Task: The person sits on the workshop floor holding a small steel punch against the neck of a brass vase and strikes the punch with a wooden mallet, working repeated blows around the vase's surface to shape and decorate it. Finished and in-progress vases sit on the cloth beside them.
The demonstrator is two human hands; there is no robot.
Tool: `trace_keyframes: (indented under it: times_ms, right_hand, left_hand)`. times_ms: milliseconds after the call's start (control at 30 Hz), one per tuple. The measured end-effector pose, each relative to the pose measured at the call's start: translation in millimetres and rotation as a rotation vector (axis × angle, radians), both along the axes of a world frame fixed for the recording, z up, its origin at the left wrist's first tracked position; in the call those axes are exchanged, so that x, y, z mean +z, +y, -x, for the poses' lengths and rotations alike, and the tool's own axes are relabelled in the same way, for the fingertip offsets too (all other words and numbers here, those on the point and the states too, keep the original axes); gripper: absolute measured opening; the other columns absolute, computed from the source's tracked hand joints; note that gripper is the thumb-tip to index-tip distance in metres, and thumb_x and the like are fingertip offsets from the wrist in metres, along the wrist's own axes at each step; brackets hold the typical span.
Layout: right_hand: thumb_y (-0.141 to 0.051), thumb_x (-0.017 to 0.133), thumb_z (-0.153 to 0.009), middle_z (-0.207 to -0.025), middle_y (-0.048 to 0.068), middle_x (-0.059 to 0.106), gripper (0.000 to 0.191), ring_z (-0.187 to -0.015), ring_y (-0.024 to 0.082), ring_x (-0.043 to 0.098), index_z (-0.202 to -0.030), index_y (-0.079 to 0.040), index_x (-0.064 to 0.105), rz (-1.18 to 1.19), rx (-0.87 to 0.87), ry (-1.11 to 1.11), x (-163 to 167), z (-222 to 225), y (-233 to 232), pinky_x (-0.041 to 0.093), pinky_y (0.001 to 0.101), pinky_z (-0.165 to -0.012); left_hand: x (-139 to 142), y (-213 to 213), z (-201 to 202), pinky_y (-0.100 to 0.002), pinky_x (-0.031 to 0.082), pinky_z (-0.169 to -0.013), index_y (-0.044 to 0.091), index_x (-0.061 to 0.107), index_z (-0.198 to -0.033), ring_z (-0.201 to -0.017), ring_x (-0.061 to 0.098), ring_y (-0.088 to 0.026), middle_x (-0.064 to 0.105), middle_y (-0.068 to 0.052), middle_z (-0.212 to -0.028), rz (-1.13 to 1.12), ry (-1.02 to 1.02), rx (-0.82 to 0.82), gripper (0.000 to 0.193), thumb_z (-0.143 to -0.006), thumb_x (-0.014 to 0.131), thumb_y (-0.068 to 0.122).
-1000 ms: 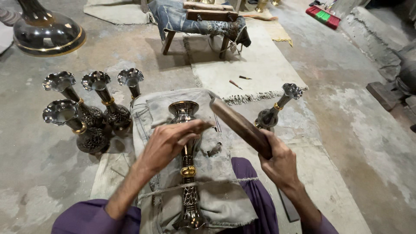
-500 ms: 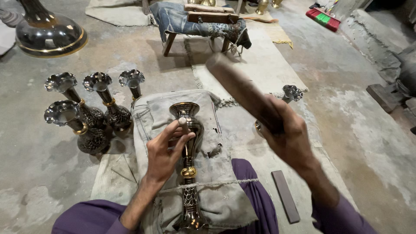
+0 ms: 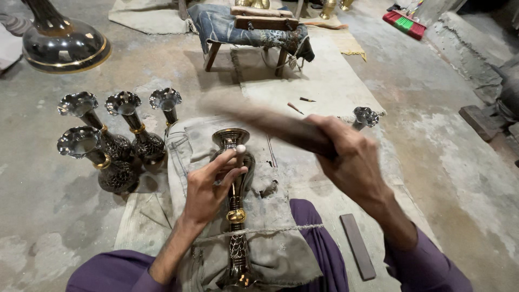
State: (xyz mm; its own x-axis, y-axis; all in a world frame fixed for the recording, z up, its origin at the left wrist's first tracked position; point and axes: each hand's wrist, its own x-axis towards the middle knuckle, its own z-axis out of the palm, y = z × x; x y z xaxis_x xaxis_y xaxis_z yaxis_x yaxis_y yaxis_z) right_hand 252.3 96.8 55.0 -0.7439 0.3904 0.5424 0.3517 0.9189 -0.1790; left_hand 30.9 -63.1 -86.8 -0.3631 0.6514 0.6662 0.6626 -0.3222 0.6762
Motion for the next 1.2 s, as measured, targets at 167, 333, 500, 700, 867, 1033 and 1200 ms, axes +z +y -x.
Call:
trace_keyframes:
  times_ms: [167,333,500,700,867,1033,1200]
  right_hand:
    - [-0.015,0.071,-0.092,-0.104,0.003,0.075,0.037,-0.075,0.015,0.070,-0.129,-0.021,0.067,-0.140,-0.130,-0.096,-20,-10,6,0.056,0.0311,-0.055]
    - [-0.014,0.069,-0.094,-0.097,0.001,0.072,0.037,-0.079,0.014,0.069,-0.130,-0.018,0.062,0.265,0.049,0.127,-42,-20,8,0.056,0.0289,-0.063]
    - [-0.007,0.069,-0.093,-0.084,0.004,0.071,0.033,-0.059,0.020,0.062,-0.124,-0.017,0.063,0.600,-0.099,0.255,-63,-24,5,0.051,0.0338,-0.048]
    - [-0.002,0.070,-0.081,-0.091,0.004,0.074,0.043,-0.077,0.018,0.073,-0.121,-0.018,0.064,0.312,-0.229,0.219,-80,-31,-9,0.060,0.0321,-0.063]
    - [-0.004,0.072,-0.083,-0.095,0.006,0.075,0.040,-0.083,0.021,0.072,-0.119,-0.017,0.064,0.301,-0.248,0.230,-102,-35,-17,0.058,0.0360,-0.066]
    - [0.001,0.066,-0.090,-0.101,0.008,0.072,0.039,-0.088,0.018,0.071,-0.127,-0.009,0.062,0.703,-0.038,0.501,-131,-39,-13,0.063,0.0341,-0.078]
    - [0.004,0.068,-0.091,-0.093,0.009,0.069,0.038,-0.082,0.015,0.065,-0.128,0.002,0.058,0.630,-0.146,0.618,-161,-50,-10,0.055,0.0248,-0.073]
  left_hand:
    - [13,-4,2,-0.032,0.067,-0.076,0.010,0.063,-0.135,-0.093,0.081,-0.019,0.080,-0.010,-0.107,0.064,0.005,-0.029,0.044,-0.092,0.074,0.011]
    - [25,-4,4,-0.033,0.065,-0.073,0.013,0.065,-0.133,-0.088,0.080,-0.019,0.080,-0.009,-0.103,0.113,0.090,-0.051,0.042,-0.092,0.074,0.017]
    - [31,3,8,-0.033,0.065,-0.067,0.019,0.066,-0.133,-0.076,0.079,-0.017,0.081,-0.007,-0.102,0.217,0.172,-0.094,0.042,-0.092,0.070,0.026]
    - [45,7,10,-0.034,0.064,-0.064,0.025,0.067,-0.132,-0.068,0.078,-0.017,0.082,0.000,-0.092,0.408,0.200,-0.190,0.045,-0.087,0.071,0.027]
    - [58,10,15,-0.040,0.058,-0.060,0.023,0.066,-0.133,-0.064,0.072,-0.022,0.080,-0.005,-0.090,0.377,0.360,-0.238,0.045,-0.088,0.072,0.025]
    - [61,17,14,-0.039,0.055,-0.054,0.026,0.068,-0.130,-0.058,0.069,-0.017,0.080,-0.002,-0.086,0.469,0.413,-0.291,0.044,-0.087,0.072,0.026]
    - [63,20,13,-0.036,0.050,-0.044,0.032,0.069,-0.129,-0.047,0.058,-0.012,0.080,0.001,-0.087,0.567,0.404,-0.330,0.042,-0.087,0.070,0.026]
